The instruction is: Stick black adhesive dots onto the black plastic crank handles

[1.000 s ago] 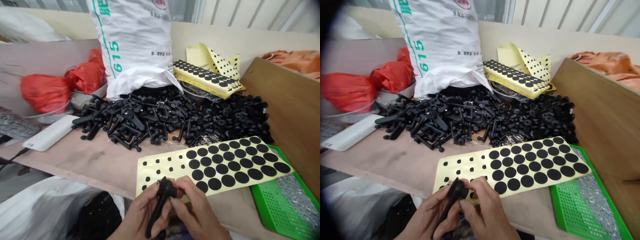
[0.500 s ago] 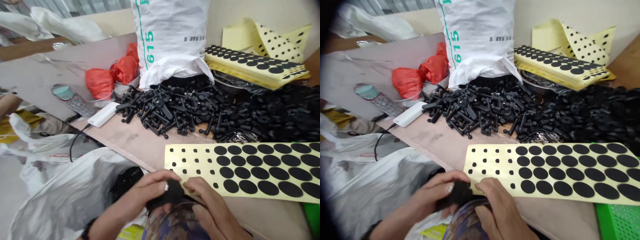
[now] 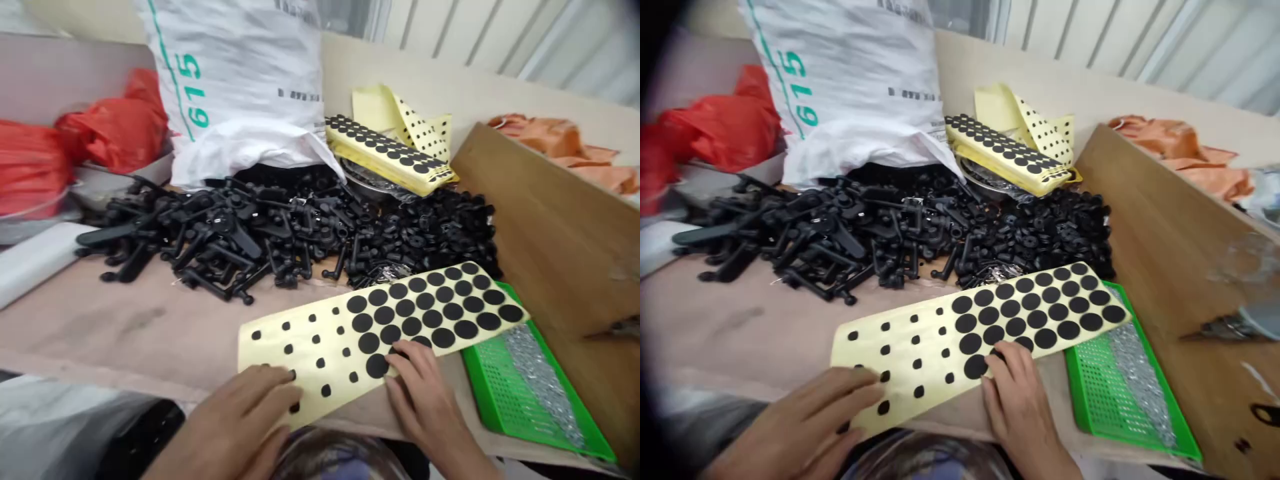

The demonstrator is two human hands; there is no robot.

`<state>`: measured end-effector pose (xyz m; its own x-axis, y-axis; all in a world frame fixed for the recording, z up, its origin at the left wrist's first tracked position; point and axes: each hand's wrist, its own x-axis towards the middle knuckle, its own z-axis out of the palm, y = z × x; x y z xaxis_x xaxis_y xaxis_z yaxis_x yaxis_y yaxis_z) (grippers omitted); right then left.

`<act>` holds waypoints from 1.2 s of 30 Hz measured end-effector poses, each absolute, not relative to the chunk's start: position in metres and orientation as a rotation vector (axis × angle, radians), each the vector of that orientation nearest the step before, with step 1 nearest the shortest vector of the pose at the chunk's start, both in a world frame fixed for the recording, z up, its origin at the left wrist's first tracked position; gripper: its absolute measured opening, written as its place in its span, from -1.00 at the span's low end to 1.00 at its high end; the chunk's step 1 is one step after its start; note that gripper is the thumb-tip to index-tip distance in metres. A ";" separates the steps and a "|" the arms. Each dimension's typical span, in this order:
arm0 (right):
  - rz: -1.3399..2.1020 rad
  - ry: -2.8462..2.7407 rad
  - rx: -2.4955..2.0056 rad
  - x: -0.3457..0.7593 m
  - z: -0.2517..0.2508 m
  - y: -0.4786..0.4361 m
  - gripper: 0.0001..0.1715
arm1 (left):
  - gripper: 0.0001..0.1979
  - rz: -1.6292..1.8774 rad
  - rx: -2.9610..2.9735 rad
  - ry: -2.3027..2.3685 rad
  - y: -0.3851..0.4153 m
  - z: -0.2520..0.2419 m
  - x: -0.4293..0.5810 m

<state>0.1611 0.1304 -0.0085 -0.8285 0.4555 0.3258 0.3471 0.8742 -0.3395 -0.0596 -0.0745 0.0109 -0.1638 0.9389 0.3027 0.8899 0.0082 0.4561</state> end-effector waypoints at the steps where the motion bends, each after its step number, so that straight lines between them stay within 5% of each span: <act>1: 0.407 -2.650 -0.594 0.159 -0.008 0.130 -0.75 | -0.61 0.868 2.081 2.110 -0.055 0.014 -0.051; 10: 0.504 -2.631 -0.525 0.141 -0.002 0.135 -0.74 | -0.69 0.362 2.153 1.993 0.021 0.007 -0.005; 25: 0.540 -2.603 -0.729 0.134 -0.003 0.129 -0.81 | -0.70 0.477 2.363 2.169 0.019 -0.017 -0.003; 36: 0.894 -2.586 -0.652 0.128 0.016 0.120 -0.79 | -0.76 0.514 2.318 2.083 0.015 -0.014 -0.004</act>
<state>0.1281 0.1202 0.0165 -0.8418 0.5176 0.1532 0.3125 0.6987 -0.6435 -0.0038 0.0147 -0.0140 0.0772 0.9651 0.2502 0.9706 -0.1301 0.2023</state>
